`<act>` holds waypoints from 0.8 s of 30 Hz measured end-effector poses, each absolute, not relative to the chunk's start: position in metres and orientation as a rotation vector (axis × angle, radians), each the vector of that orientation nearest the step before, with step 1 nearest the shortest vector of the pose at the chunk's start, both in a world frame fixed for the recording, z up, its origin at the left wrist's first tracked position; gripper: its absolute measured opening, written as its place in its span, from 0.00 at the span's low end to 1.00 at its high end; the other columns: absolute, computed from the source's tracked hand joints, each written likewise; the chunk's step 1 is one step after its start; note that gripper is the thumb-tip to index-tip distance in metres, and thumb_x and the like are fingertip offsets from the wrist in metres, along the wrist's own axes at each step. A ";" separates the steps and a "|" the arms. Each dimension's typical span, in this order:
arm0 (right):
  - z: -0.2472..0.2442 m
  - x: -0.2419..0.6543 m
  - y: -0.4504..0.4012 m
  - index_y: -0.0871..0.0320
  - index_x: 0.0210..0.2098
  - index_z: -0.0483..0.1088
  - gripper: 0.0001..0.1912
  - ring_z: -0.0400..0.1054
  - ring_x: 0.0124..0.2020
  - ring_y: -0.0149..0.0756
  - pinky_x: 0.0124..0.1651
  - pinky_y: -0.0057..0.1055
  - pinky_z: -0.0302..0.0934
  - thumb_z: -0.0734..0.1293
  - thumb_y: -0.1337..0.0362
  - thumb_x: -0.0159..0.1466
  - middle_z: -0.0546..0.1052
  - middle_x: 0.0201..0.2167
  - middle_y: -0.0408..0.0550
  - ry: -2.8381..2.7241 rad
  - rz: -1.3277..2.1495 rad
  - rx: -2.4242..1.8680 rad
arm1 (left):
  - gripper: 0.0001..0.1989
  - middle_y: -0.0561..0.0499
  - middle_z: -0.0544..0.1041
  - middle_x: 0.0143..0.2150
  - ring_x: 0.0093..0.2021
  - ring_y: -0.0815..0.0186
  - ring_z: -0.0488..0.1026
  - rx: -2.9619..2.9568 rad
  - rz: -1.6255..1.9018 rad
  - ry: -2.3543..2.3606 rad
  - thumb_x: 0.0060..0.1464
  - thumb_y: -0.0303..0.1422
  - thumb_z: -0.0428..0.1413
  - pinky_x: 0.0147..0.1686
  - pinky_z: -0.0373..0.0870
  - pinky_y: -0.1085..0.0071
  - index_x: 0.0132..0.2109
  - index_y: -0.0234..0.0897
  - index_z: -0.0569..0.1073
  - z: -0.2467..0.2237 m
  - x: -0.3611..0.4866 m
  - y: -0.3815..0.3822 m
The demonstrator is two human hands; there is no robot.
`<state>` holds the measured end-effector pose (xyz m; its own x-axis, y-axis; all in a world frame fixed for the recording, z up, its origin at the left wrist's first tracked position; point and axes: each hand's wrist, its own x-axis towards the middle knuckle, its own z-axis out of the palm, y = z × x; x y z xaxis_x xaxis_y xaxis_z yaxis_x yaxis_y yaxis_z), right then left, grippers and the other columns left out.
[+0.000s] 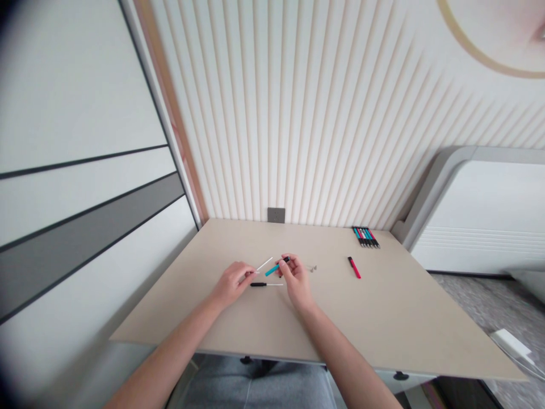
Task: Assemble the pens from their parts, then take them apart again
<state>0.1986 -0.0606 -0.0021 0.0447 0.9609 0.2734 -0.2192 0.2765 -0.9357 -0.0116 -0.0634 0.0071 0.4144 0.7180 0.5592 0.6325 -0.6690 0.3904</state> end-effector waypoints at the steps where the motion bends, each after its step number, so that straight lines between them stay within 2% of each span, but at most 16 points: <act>1: -0.003 0.199 -0.060 0.55 0.42 0.66 0.15 0.69 0.30 0.34 0.36 0.34 0.66 0.67 0.53 0.62 0.77 0.36 0.47 -1.134 1.122 -0.826 | 0.10 0.50 0.76 0.32 0.34 0.65 0.70 2.533 1.103 1.220 0.64 0.36 0.49 0.38 0.65 0.68 0.38 0.38 0.72 0.007 -0.011 -0.064; 5: -0.007 0.200 -0.059 0.55 0.41 0.66 0.14 0.72 0.33 0.36 0.39 0.36 0.67 0.69 0.55 0.61 0.78 0.41 0.50 -1.098 1.215 -0.759 | 0.10 0.50 0.75 0.32 0.34 0.65 0.70 2.504 1.134 1.228 0.64 0.36 0.49 0.37 0.66 0.69 0.38 0.38 0.73 0.008 -0.011 -0.064; 15: -0.006 0.196 -0.063 0.56 0.37 0.69 0.15 0.74 0.36 0.36 0.45 0.36 0.66 0.73 0.54 0.57 0.79 0.41 0.49 -1.134 1.392 -0.708 | 0.11 0.51 0.74 0.30 0.32 0.66 0.70 2.486 1.236 1.222 0.64 0.37 0.50 0.36 0.66 0.70 0.37 0.37 0.72 0.006 -0.014 -0.063; 20: -0.006 0.199 -0.065 0.55 0.41 0.71 0.16 0.75 0.39 0.38 0.47 0.38 0.66 0.74 0.57 0.56 0.79 0.38 0.47 -1.139 1.573 -0.662 | 0.09 0.52 0.74 0.30 0.32 0.67 0.71 2.389 1.334 1.207 0.63 0.36 0.51 0.35 0.67 0.72 0.37 0.37 0.72 0.005 -0.016 -0.062; 24: -0.004 0.200 -0.069 0.55 0.44 0.73 0.18 0.74 0.41 0.38 0.49 0.37 0.65 0.74 0.57 0.57 0.79 0.41 0.48 -1.237 1.685 -0.647 | 0.08 0.50 0.75 0.32 0.34 0.67 0.72 2.407 1.385 1.145 0.63 0.34 0.52 0.37 0.68 0.71 0.39 0.37 0.73 0.004 -0.017 -0.060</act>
